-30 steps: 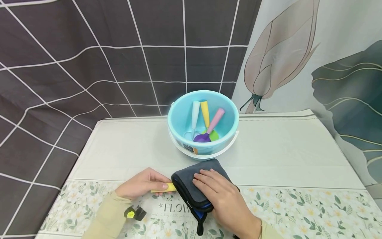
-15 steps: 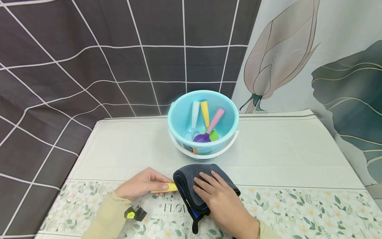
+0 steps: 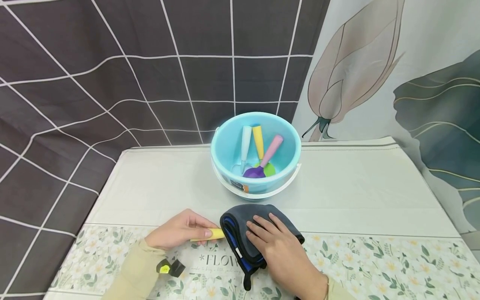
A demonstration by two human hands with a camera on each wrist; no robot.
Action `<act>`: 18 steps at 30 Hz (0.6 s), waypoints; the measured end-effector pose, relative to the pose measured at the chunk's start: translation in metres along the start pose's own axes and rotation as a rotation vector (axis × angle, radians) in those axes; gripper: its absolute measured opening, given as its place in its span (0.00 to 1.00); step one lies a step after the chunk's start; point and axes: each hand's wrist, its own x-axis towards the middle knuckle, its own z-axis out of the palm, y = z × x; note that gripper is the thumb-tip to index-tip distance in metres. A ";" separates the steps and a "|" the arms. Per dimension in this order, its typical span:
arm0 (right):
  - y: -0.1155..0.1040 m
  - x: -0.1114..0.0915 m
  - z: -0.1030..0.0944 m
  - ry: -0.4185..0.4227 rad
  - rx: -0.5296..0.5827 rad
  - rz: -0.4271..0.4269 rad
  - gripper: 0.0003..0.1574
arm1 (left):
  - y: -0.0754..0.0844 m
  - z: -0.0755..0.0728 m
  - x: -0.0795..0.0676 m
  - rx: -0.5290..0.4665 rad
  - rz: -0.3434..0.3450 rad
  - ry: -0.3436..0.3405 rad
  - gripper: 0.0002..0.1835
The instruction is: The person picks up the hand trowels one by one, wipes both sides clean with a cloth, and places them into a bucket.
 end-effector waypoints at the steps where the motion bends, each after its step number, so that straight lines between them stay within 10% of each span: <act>1: 0.000 0.000 0.000 0.005 -0.001 0.000 0.32 | 0.000 0.000 0.000 0.005 0.003 0.000 0.16; 18: 0.006 -0.006 0.000 0.005 0.009 -0.010 0.32 | 0.002 -0.001 -0.002 0.052 0.001 0.023 0.15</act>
